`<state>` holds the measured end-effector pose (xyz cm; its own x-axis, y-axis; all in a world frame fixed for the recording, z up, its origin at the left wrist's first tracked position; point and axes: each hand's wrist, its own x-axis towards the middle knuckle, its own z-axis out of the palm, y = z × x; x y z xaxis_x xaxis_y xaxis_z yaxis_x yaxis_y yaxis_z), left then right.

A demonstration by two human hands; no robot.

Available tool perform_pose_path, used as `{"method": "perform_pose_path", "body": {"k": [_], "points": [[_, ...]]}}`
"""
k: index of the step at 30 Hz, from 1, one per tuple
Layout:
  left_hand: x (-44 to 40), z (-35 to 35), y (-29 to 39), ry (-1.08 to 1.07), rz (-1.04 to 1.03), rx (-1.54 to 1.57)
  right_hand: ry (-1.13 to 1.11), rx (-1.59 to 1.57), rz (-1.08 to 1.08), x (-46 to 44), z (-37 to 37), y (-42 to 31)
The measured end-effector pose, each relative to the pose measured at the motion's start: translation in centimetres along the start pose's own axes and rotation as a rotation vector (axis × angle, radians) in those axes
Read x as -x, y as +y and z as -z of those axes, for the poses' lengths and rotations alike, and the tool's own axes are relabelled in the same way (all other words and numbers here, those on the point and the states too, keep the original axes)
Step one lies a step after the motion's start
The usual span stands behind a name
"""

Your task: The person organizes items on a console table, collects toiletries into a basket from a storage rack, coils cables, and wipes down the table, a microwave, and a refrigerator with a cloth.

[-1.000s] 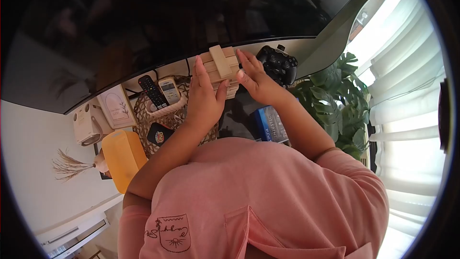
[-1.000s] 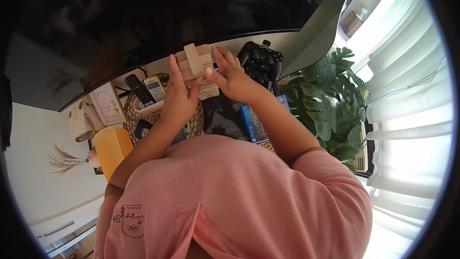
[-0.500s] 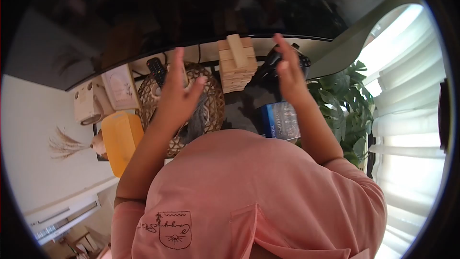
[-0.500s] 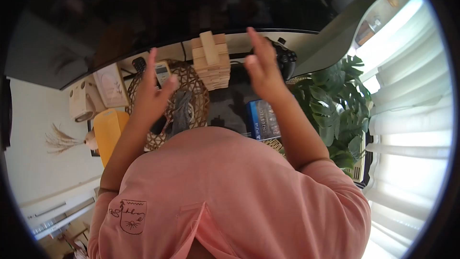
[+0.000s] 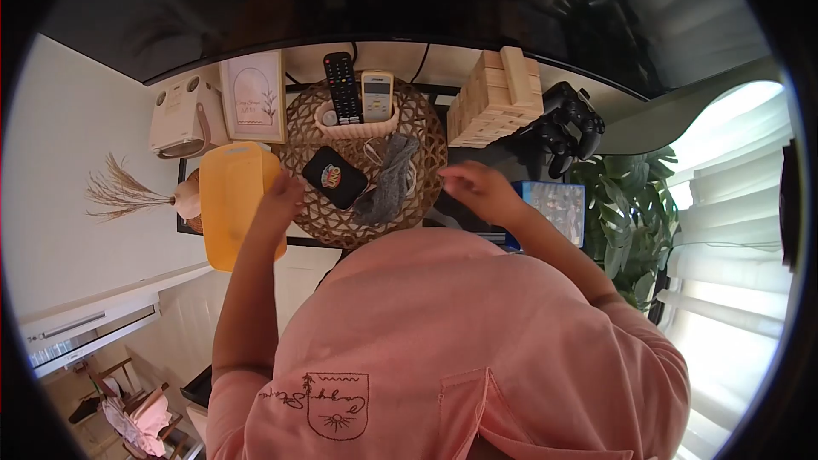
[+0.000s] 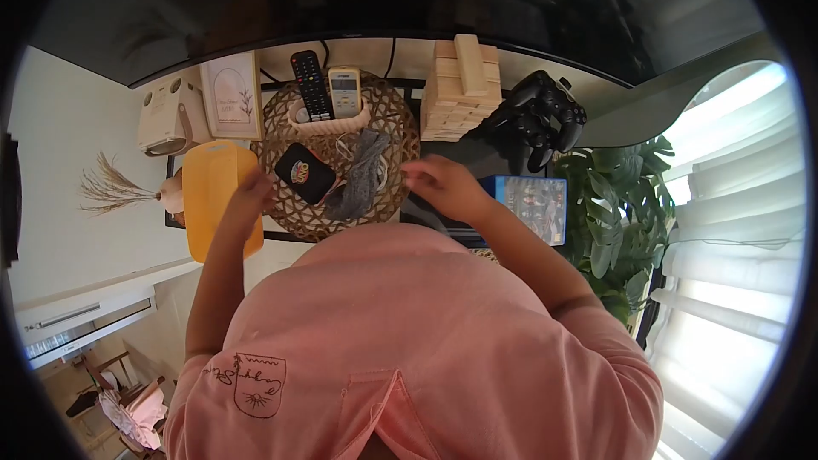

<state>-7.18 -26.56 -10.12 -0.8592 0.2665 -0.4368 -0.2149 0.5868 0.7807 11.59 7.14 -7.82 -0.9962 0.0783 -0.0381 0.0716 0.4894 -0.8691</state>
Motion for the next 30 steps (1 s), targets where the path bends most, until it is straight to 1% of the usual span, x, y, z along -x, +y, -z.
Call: {"method": "perform_pose_path", "body": {"k": [2,3,5,6,8,10,11,13,14,17,19,20,21,22,23,24,26,30], "points": [[-1.2,-1.5,-0.7,-0.339,0.314,0.401,-0.086,0.046,0.052,-3.3,-2.9,0.1],[-1.4,-2.1,-0.9,-0.345,0.315,0.396,-0.116,0.057,0.055,-5.0,-4.5,0.2],[-1.2,-3.0,-1.2,-0.373,0.293,0.507,-0.138,0.062,0.049,-8.2,-7.8,0.5],[-0.7,-3.1,-0.8,-0.383,0.298,0.499,-0.153,0.088,0.004,-9.7,-9.5,0.7],[0.3,-3.1,0.6,-0.282,0.212,0.576,-0.158,0.114,-0.053,-11.1,-11.3,-0.3],[-0.2,-3.1,-0.2,-0.29,0.195,0.6,-0.447,0.021,-0.306,-12.0,-11.8,-2.4],[-0.5,-3.2,-0.7,-0.285,0.18,0.631,-0.44,0.023,-0.314,-11.8,-12.5,-2.0],[-1.2,-3.4,-1.5,-0.296,0.149,0.663,-0.126,0.118,-0.133,-11.2,-14.1,-1.6],[-1.5,-3.3,-2.1,-0.3,0.12,0.694,-0.119,0.119,-0.143,-10.8,-14.5,-1.2],[-1.5,-2.2,-1.9,-0.363,0.119,0.76,-0.022,0.085,-0.174,-9.8,-14.8,-3.0],[-0.7,-0.7,-0.7,-0.416,0.115,0.765,0.02,-0.065,-0.195,-9.4,-14.8,-4.1],[-0.4,0.1,0.2,-0.444,0.114,0.78,0.058,-0.055,-0.209,-8.7,-14.2,-5.1],[0.0,0.8,0.8,-0.5,0.132,0.801,0.018,-0.276,-0.328,-7.8,-12.9,-8.5],[0.1,1.3,1.1,-0.541,0.125,0.785,-0.02,-0.504,-0.438,-6.9,-12.2,-10.5],[0.2,1.7,1.4,-0.598,0.082,0.749,-0.046,-0.52,-0.42,-6.3,-12.3,-10.1],[0.1,1.8,1.7,-0.649,0.037,0.713,-0.01,-0.519,-0.425,-5.6,-12.4,-9.8],[0.0,1.5,2.7,-0.716,0.011,0.686,0.058,-0.705,-0.344,-4.1,-12.6,-9.4],[0.2,0.8,4.5,-0.819,-0.038,0.566,0.123,-0.828,-0.4,-1.4,-12.0,-10.7]]}}
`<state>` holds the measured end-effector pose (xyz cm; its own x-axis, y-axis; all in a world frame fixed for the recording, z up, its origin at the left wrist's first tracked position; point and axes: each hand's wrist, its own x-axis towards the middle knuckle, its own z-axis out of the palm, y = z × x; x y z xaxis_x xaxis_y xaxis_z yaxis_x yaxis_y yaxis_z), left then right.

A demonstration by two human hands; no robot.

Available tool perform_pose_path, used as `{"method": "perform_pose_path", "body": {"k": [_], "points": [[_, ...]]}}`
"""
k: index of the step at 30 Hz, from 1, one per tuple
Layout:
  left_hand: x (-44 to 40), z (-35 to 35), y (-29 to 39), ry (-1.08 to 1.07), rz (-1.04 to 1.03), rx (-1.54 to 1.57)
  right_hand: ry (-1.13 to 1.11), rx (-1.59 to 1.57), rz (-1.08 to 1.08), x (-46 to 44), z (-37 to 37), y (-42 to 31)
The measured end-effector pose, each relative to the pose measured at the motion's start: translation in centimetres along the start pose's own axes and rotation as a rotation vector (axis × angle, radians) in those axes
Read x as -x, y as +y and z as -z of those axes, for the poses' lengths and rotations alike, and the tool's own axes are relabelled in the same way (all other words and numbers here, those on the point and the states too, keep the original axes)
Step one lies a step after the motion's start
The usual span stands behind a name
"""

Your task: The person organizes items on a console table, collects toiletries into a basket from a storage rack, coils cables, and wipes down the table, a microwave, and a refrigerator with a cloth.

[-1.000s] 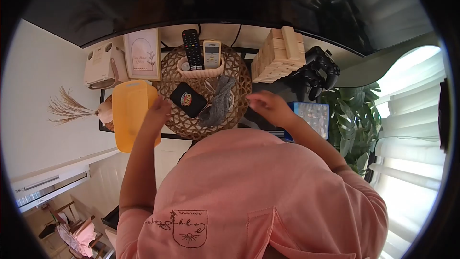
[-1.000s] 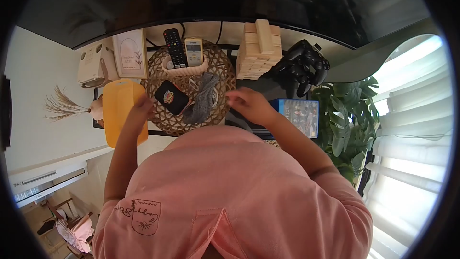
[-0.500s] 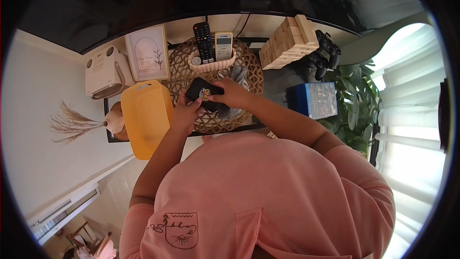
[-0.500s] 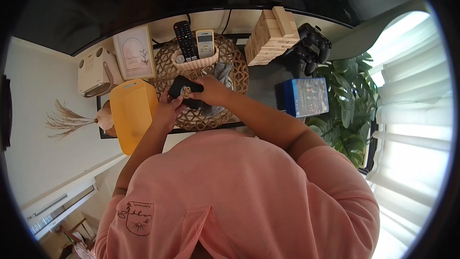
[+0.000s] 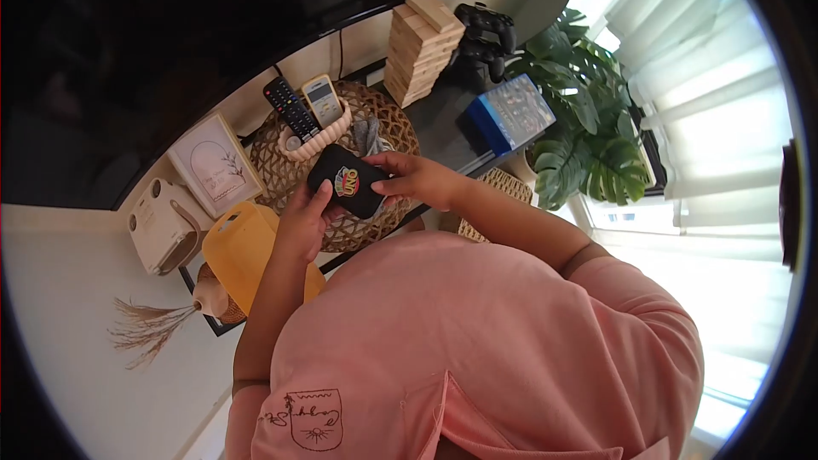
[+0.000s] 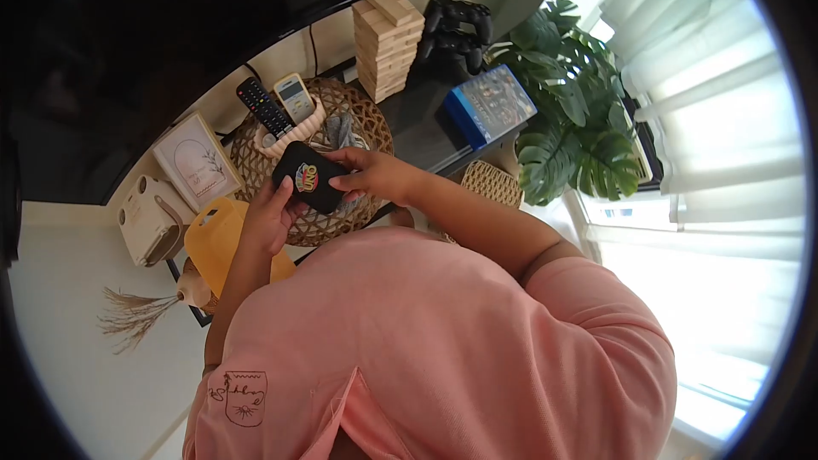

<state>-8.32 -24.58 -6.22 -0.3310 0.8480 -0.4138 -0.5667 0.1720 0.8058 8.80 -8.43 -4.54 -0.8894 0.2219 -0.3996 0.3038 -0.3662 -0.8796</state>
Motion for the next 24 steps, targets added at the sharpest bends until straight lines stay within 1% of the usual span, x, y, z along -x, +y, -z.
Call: {"method": "perform_pose_path", "body": {"k": [2,5,11,12,14,15,16,17,18,20,21,23,24], "points": [[-0.5,-0.4,0.1,-0.044,-0.001,-0.03,0.008,-0.12,0.002,0.8,0.2,0.3],[-1.0,-0.5,-0.2,-0.102,0.021,-0.039,0.039,-0.153,0.029,1.5,0.7,1.7],[-1.6,-1.3,-0.7,-0.123,0.066,-0.12,0.126,-0.218,0.047,3.8,0.4,3.0],[-1.5,-1.7,-0.7,-0.135,0.039,-0.177,0.136,-0.225,0.055,3.9,0.6,3.4],[-1.3,-2.8,-0.5,-0.164,0.011,-0.24,0.22,0.1,0.116,4.3,1.2,3.9],[-1.1,-3.4,-0.3,-0.193,-0.033,-0.518,0.235,0.098,0.123,4.7,1.3,3.4],[-0.7,-4.0,-0.4,-0.22,-0.078,-0.794,0.241,0.211,0.151,5.1,1.5,2.9],[-0.4,-4.8,-0.6,-0.264,-0.139,-0.859,0.244,0.322,0.175,5.6,1.6,2.4],[-0.3,-5.2,-1.0,-0.271,-0.137,-0.861,0.251,0.319,0.175,6.0,1.8,1.9],[-0.5,-5.7,-1.7,-0.325,-0.245,-0.93,0.218,0.636,0.124,6.6,2.6,0.9],[-0.9,-5.6,-1.8,-0.322,-0.249,-0.927,0.216,0.641,0.124,6.9,3.4,0.4],[-2.2,-4.1,-1.2,-0.058,-0.254,-1.202,0.261,0.817,0.101,7.4,5.3,-0.5],[-2.9,-3.0,-1.1,-0.045,-0.257,-1.199,0.251,0.823,0.106,7.4,6.9,-0.5]]}}
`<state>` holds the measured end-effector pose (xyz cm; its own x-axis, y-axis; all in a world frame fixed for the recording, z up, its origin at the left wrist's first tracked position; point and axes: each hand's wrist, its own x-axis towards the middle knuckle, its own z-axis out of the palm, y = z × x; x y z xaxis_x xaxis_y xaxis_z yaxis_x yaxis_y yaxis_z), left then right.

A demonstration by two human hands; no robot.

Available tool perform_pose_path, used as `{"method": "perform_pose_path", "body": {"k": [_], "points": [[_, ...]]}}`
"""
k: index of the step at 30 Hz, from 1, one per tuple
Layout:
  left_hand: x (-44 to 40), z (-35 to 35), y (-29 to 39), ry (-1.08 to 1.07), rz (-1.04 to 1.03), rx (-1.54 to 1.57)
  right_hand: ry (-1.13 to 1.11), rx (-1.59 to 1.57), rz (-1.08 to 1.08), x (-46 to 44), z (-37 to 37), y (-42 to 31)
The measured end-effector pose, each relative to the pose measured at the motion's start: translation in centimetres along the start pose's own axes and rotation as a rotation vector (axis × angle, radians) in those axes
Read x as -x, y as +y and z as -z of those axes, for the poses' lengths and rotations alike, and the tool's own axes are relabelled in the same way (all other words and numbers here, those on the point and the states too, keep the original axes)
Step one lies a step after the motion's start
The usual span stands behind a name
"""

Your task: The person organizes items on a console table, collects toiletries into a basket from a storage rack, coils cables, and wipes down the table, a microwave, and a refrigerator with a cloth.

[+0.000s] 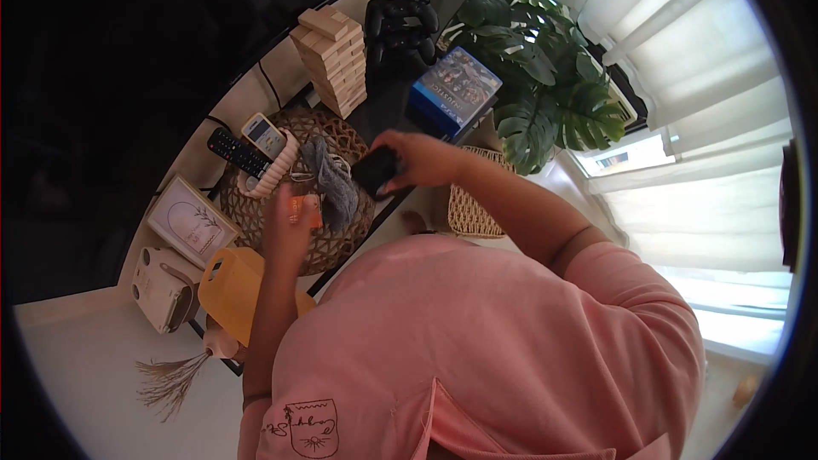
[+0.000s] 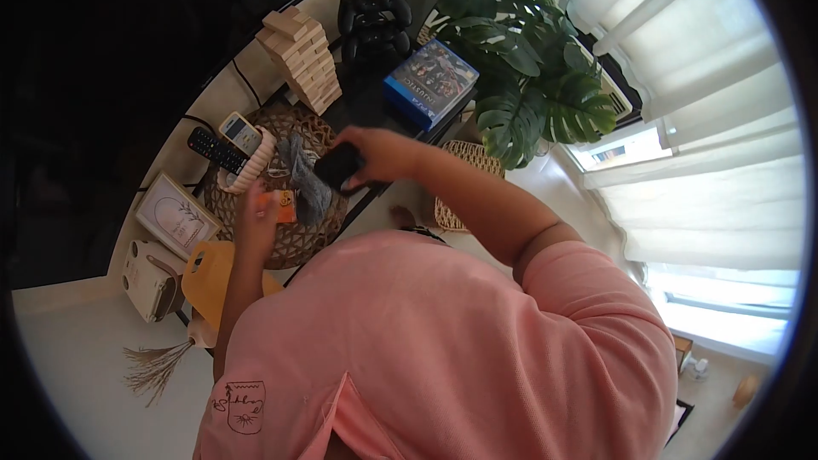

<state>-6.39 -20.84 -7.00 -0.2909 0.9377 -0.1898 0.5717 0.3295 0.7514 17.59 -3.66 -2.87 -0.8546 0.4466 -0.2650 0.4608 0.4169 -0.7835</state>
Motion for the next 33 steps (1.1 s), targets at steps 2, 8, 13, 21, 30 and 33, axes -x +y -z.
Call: {"method": "perform_pose_path", "body": {"k": [2,8,13,21,30,33], "points": [[-0.7,0.6,-3.1,0.244,0.314,-0.215,0.287,0.201,0.129,-1.5,2.2,3.5],[-2.1,-1.4,-7.9,0.0,0.575,-0.171,0.261,0.279,0.157,-6.9,9.7,7.6],[-2.2,-2.3,-6.0,0.121,0.671,0.225,0.103,0.309,0.12,-10.4,11.4,9.9],[-1.1,-4.5,-7.7,0.412,0.65,0.466,-0.001,0.226,0.192,-13.5,11.8,13.4],[1.1,-2.9,-5.8,0.447,0.725,0.84,-0.073,0.171,0.221,-14.3,12.1,13.5],[1.1,-1.6,-3.5,0.442,0.73,0.78,-0.031,0.135,0.223,-14.1,11.9,13.9]]}}
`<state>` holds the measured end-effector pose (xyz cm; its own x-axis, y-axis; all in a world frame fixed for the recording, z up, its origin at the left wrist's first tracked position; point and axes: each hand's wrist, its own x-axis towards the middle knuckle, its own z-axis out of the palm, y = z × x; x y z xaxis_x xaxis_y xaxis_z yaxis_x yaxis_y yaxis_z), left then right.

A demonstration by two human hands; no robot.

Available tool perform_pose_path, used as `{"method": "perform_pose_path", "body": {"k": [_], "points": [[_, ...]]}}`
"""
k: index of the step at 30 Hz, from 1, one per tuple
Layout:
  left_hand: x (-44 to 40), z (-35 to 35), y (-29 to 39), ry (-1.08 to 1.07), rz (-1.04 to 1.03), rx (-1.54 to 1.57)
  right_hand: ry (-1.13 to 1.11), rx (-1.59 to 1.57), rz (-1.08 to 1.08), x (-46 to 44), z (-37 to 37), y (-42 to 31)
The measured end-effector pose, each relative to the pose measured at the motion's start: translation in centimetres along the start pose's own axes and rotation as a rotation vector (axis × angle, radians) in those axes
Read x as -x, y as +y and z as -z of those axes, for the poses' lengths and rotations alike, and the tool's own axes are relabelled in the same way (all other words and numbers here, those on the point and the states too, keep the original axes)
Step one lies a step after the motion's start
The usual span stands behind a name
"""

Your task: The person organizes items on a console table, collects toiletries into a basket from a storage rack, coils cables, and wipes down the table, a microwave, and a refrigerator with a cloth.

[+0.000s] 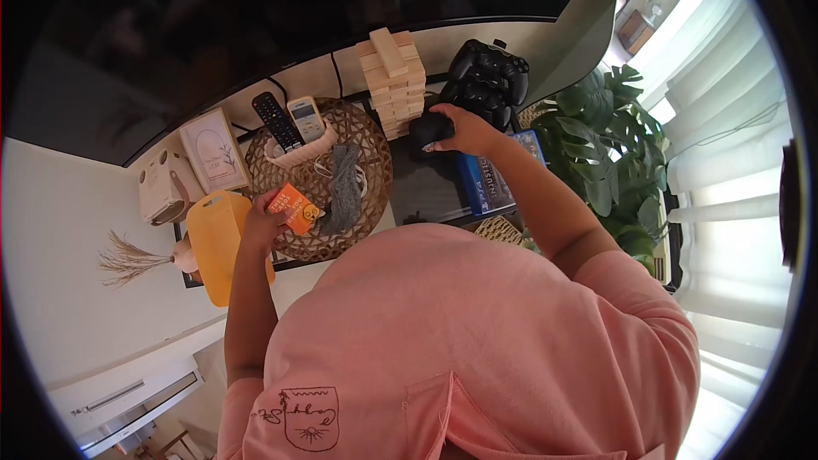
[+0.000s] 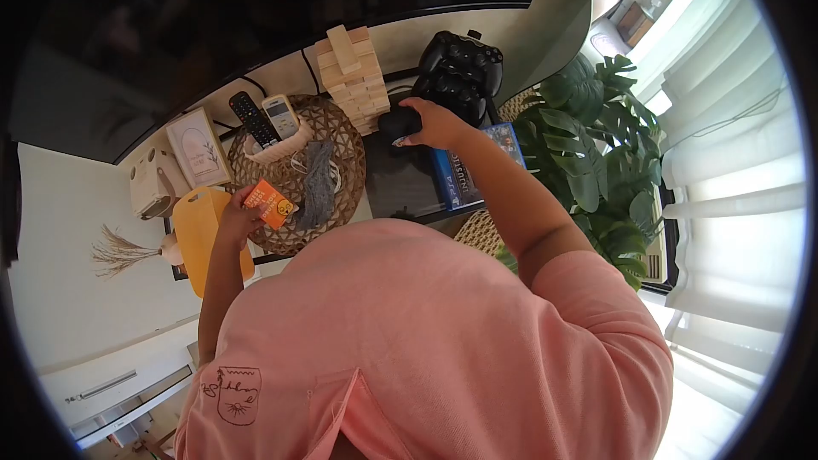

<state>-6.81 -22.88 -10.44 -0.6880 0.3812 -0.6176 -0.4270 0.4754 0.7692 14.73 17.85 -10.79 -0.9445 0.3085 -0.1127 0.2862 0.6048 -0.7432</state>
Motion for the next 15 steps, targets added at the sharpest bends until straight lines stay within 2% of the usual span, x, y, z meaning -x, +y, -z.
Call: {"method": "perform_pose_path", "body": {"k": [3,5,8,11,15], "points": [[2.3,-2.6,3.3,-0.049,-0.111,-0.149,0.024,0.04,0.016,0.6,-0.1,0.4],[2.7,-5.8,4.7,-0.12,-0.376,-0.07,-0.01,0.04,0.035,0.6,-0.1,0.9],[0.9,-11.1,5.1,-0.225,-0.497,-0.126,-0.019,-0.003,-0.016,0.7,-0.3,0.8],[-0.6,-15.8,4.7,-0.243,-0.579,-0.181,-0.002,-0.015,-0.012,0.8,-0.2,0.6],[-1.7,-18.5,4.3,-0.223,-0.613,-0.261,0.005,-0.009,-0.049,1.0,-0.1,0.1]]}}
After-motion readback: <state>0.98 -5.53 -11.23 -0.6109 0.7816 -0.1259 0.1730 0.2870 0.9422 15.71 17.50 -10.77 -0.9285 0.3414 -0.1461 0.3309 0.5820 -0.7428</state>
